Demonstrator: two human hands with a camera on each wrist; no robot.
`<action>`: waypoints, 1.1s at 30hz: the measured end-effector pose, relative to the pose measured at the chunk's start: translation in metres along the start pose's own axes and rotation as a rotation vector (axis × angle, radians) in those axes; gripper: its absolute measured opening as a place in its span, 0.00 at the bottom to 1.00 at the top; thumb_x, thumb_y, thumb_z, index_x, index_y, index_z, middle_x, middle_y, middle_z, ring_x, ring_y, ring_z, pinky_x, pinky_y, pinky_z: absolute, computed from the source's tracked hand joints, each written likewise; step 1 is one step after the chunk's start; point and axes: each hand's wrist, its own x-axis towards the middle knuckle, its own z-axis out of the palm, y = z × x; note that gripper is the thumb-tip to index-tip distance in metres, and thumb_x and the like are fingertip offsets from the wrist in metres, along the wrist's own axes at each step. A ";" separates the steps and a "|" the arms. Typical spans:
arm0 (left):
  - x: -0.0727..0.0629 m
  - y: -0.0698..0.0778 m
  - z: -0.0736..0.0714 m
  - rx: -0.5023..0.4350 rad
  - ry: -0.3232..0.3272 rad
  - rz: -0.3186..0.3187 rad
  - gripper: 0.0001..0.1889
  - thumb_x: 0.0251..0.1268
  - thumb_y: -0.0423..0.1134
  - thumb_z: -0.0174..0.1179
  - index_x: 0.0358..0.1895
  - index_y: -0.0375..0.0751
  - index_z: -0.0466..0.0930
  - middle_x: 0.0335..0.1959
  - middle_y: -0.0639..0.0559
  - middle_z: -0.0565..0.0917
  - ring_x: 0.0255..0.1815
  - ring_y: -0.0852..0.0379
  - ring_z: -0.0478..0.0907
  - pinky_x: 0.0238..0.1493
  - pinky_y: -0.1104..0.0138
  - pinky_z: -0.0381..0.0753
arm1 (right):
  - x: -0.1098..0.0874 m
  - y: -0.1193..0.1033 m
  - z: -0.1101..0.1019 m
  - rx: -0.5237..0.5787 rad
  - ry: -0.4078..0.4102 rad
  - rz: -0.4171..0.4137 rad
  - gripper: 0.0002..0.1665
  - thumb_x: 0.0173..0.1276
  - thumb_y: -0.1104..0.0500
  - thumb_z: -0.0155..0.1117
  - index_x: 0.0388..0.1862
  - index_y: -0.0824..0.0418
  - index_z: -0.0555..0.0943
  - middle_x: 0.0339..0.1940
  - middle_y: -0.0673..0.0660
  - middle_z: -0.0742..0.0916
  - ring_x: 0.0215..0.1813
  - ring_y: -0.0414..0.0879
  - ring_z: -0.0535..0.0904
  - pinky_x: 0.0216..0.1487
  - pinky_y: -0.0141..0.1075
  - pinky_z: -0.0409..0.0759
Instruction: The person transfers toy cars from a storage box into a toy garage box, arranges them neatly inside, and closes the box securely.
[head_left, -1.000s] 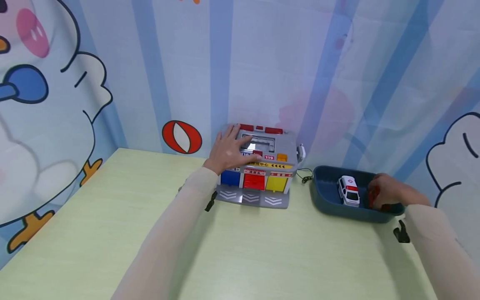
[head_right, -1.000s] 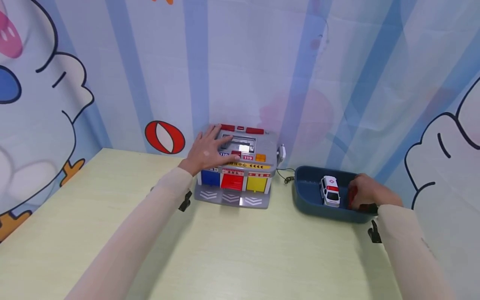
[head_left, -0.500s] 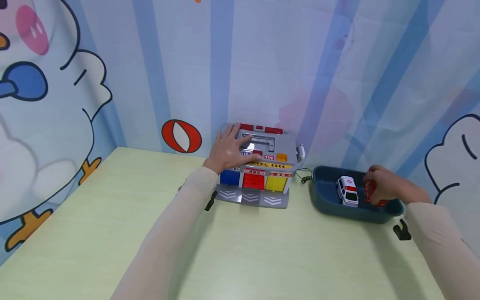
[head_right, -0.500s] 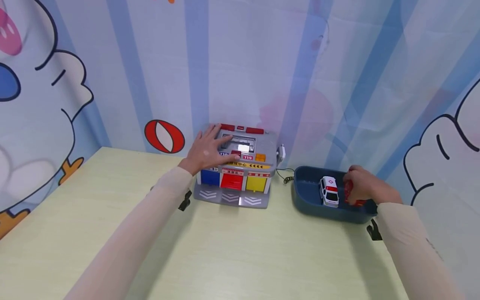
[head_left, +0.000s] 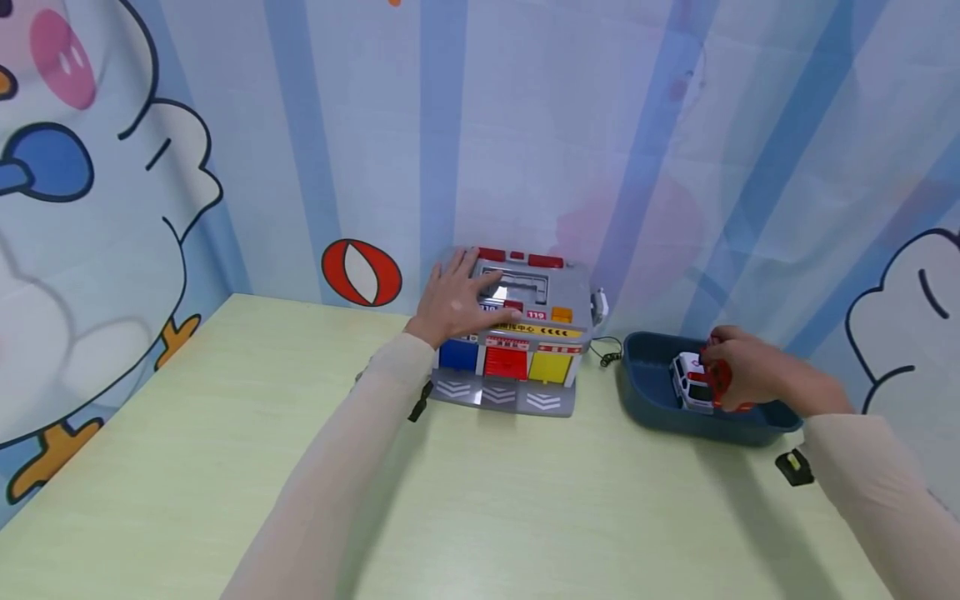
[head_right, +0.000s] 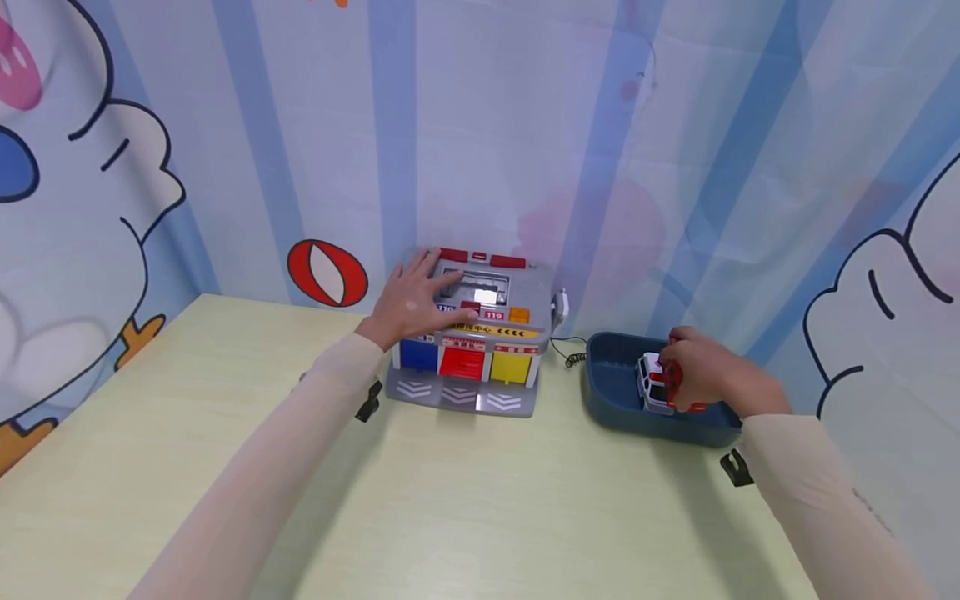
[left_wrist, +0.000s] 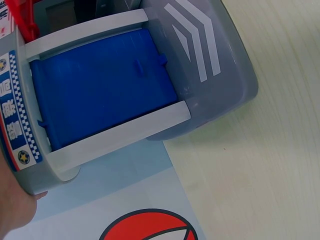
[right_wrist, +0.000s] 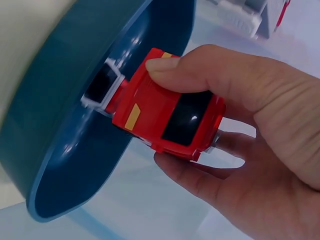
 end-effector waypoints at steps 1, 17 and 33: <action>0.000 0.000 0.000 0.003 0.000 -0.001 0.46 0.53 0.77 0.55 0.76 0.63 0.62 0.84 0.46 0.46 0.85 0.44 0.38 0.81 0.42 0.37 | 0.000 -0.003 0.000 0.001 0.003 -0.012 0.34 0.40 0.65 0.82 0.51 0.69 0.82 0.61 0.78 0.70 0.52 0.68 0.73 0.35 0.50 0.86; -0.002 -0.001 -0.001 -0.004 -0.008 -0.007 0.46 0.54 0.77 0.54 0.76 0.63 0.63 0.84 0.46 0.46 0.85 0.44 0.38 0.81 0.42 0.36 | -0.006 -0.049 -0.001 0.039 0.029 -0.131 0.33 0.45 0.65 0.81 0.53 0.68 0.82 0.67 0.76 0.67 0.52 0.66 0.76 0.35 0.45 0.84; 0.000 -0.001 -0.001 0.011 -0.005 0.000 0.46 0.53 0.78 0.54 0.76 0.64 0.62 0.84 0.47 0.47 0.85 0.44 0.38 0.81 0.42 0.37 | 0.000 -0.093 0.009 0.024 0.002 -0.159 0.30 0.47 0.62 0.81 0.52 0.63 0.83 0.71 0.74 0.66 0.48 0.58 0.80 0.34 0.39 0.83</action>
